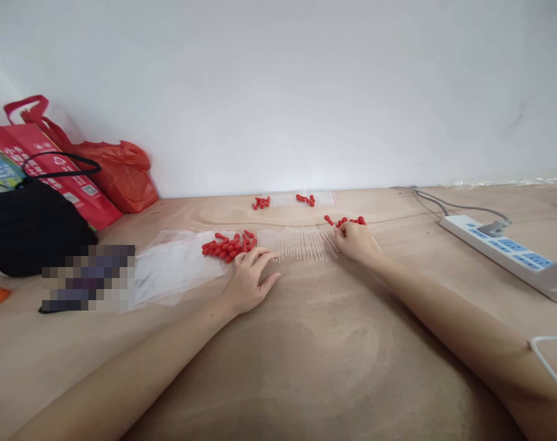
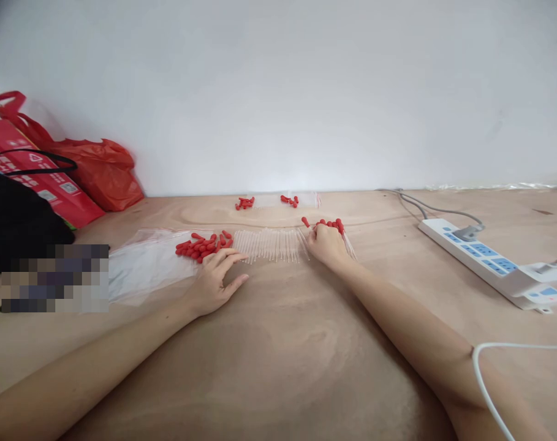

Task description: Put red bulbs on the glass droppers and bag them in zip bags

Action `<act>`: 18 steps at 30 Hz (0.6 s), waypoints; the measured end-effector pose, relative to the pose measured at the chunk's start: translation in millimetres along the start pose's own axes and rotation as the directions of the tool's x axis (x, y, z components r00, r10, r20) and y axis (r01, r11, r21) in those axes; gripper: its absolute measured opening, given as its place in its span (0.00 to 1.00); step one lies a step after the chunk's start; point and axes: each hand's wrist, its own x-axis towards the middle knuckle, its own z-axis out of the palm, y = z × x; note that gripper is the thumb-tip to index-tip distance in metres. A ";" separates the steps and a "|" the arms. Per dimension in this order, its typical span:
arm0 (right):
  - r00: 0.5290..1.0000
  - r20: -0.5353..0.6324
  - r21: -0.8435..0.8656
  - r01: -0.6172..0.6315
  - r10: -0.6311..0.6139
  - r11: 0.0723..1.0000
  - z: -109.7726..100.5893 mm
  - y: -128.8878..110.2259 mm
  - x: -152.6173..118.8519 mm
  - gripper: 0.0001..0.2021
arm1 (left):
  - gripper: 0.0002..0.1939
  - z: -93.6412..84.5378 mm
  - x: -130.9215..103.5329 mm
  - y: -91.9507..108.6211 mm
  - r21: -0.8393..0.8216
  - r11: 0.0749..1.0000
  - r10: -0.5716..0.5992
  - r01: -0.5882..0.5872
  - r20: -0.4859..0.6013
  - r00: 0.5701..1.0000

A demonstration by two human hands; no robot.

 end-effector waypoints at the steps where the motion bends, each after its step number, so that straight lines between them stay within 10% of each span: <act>1: 1.000 -0.012 0.004 0.003 -0.003 1.000 0.9 1.0 0.7 0.10 | 0.14 0.0 -0.1 -0.3 0.000 1.000 0.003 -0.003 0.000 1.000; 18: 0.991 -0.088 -0.102 0.094 -0.104 0.990 5.4 11.4 3.5 0.14 | 0.11 -0.1 1.0 -1.1 -0.021 1.000 -0.007 0.007 0.018 1.000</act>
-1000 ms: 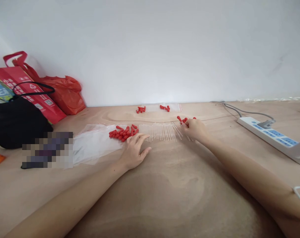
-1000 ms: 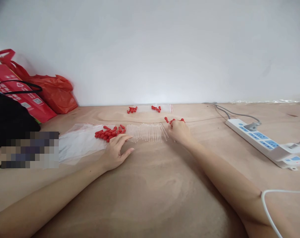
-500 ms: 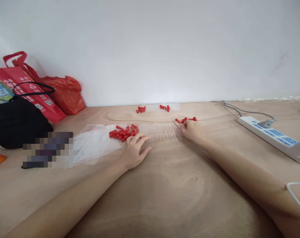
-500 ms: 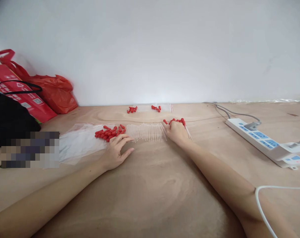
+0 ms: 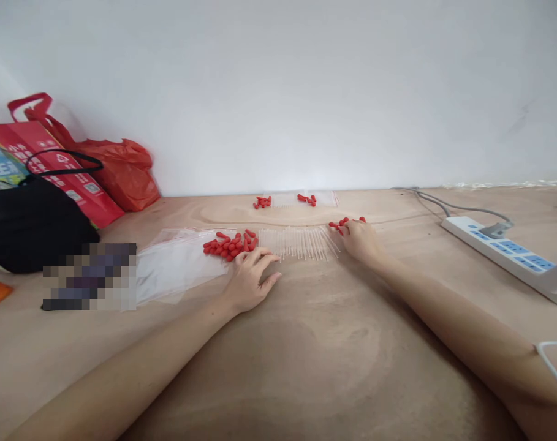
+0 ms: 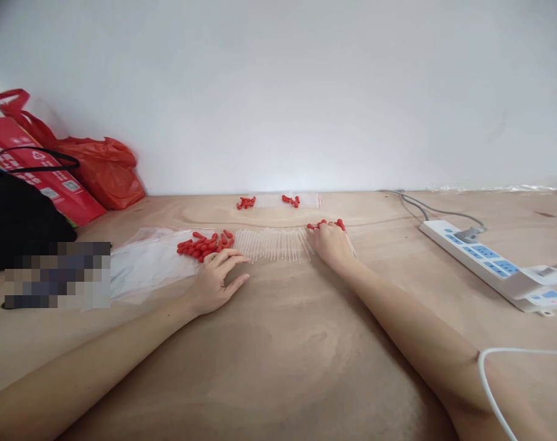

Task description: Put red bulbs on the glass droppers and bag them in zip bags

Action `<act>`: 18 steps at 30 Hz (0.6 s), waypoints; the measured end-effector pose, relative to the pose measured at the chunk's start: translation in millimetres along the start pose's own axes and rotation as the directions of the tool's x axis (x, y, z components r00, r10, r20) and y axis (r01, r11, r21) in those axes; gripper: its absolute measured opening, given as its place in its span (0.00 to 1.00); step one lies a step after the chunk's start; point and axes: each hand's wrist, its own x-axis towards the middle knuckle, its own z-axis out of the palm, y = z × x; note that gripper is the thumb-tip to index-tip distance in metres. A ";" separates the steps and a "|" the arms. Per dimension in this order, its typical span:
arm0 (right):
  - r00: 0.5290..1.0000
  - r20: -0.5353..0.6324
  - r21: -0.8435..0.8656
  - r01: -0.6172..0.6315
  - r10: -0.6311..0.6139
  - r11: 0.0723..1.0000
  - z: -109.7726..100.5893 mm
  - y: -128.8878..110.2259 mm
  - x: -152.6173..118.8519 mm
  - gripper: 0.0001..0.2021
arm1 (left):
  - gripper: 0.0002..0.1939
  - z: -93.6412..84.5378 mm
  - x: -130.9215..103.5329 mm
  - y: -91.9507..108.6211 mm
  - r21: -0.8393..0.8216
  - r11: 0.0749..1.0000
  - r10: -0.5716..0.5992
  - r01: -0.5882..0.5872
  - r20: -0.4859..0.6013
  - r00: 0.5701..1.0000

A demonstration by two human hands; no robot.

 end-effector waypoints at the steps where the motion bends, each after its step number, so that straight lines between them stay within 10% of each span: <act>1: 1.000 0.009 -0.012 0.025 -0.025 1.000 0.5 -1.6 -1.5 0.14 | 0.11 0.3 0.2 0.0 0.001 1.000 0.000 0.000 -0.001 1.000; 18: 0.997 0.072 -0.036 -0.009 0.012 0.999 -2.9 -13.0 -8.9 0.12 | 0.10 -1.1 -0.2 1.5 0.013 1.000 -0.004 0.004 0.016 1.000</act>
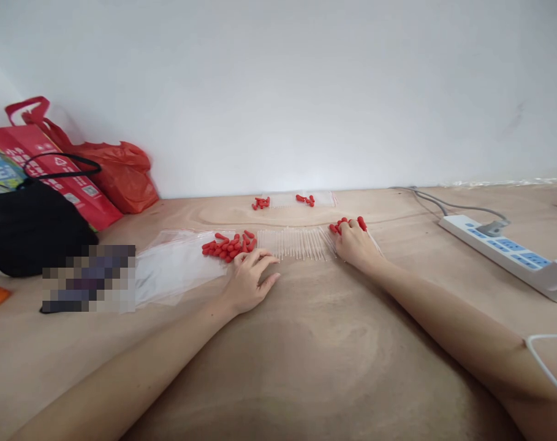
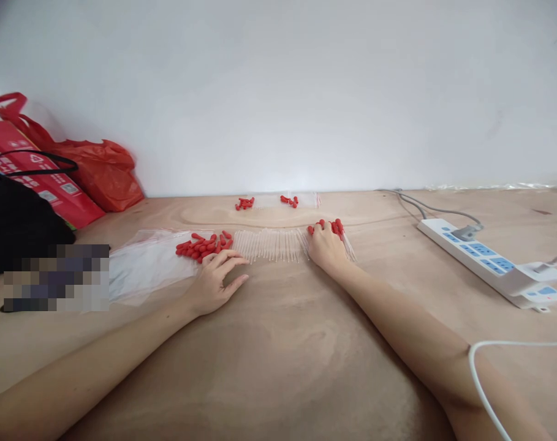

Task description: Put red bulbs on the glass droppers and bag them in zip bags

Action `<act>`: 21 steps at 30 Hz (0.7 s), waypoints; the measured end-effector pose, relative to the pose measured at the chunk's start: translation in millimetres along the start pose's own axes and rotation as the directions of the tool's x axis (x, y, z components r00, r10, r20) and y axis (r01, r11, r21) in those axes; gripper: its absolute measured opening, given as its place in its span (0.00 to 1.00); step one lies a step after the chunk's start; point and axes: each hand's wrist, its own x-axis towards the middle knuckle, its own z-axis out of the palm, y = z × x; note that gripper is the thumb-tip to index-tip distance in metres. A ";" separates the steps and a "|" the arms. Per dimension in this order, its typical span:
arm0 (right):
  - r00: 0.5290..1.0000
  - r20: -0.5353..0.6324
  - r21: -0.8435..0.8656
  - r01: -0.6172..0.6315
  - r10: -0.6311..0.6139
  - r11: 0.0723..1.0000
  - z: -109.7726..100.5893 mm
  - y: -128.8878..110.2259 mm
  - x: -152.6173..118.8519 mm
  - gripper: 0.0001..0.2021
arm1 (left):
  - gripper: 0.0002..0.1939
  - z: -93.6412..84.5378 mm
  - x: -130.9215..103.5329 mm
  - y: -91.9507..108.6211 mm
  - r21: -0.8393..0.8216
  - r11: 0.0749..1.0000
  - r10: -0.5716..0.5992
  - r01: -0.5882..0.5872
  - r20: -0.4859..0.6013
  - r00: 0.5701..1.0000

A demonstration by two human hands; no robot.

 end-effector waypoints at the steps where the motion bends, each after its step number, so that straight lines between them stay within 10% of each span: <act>1: 1.000 0.002 0.015 -0.001 0.001 1.000 -0.1 -0.2 -0.5 0.12 | 0.10 0.2 -0.1 0.1 0.000 1.000 -0.001 0.001 0.001 1.000; 11: 0.995 0.063 0.046 -0.086 0.083 0.995 -8.8 -8.3 -6.1 0.12 | 0.10 -3.7 3.2 -10.6 0.217 0.943 -0.184 0.251 -0.287 0.940; 21: 0.999 0.032 0.017 -0.038 0.038 0.999 -7.3 -4.6 -5.1 0.06 | 0.10 -7.4 6.3 -22.2 0.347 0.904 -0.184 0.251 -0.214 0.959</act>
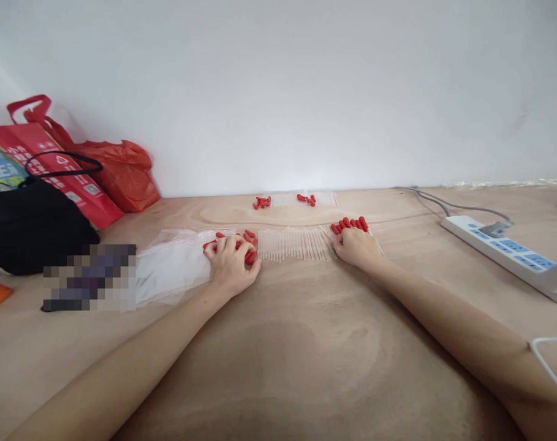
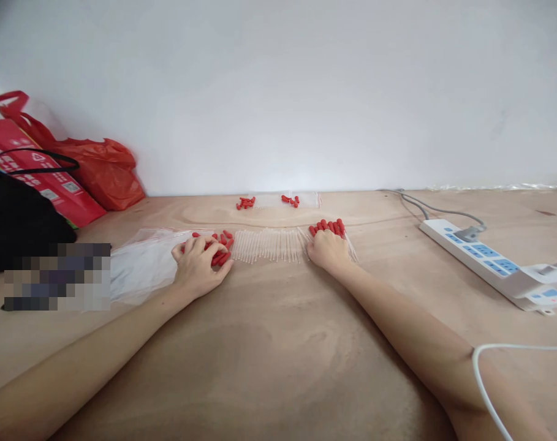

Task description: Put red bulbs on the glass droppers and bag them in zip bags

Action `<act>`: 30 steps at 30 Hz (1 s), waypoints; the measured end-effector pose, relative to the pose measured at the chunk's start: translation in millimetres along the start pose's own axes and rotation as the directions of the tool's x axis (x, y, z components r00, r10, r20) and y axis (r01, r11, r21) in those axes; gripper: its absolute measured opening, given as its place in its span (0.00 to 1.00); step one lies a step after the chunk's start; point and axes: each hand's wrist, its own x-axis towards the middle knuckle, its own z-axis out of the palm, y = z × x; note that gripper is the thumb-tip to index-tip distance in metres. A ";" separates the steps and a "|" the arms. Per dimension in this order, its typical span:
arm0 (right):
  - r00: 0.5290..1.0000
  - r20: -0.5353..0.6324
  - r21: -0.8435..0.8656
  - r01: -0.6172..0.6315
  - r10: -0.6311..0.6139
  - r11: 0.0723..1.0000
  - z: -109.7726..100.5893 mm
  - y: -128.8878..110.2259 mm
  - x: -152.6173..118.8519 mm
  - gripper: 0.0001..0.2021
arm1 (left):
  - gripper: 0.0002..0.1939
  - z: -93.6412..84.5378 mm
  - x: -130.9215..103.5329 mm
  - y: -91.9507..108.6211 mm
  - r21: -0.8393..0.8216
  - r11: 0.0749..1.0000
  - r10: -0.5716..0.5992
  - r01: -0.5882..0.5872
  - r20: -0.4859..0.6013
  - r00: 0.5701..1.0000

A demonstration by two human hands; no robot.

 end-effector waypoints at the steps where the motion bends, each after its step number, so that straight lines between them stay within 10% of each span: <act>1: 1.000 -0.008 0.008 0.002 -0.002 1.000 0.1 0.7 0.2 0.06 | 0.09 -0.4 -0.1 -0.2 0.024 1.000 0.010 -0.010 -0.002 1.000; 12: 0.993 -0.111 0.065 -0.022 0.029 0.998 3.6 -4.1 -3.8 0.11 | 0.08 -6.4 -0.7 -0.2 0.030 0.998 0.061 -0.059 -0.074 0.995; 19: 0.909 -0.174 0.294 0.415 -0.379 0.861 13.4 -29.1 -33.0 0.08 | 0.07 -11.1 -10.8 22.8 -0.350 0.919 0.216 -0.183 0.058 0.975; 30: 0.794 -0.152 0.389 0.595 -0.589 0.703 9.1 -37.7 -46.4 0.08 | 0.10 -1.6 -10.4 27.0 -0.579 0.788 0.358 -0.209 0.155 0.921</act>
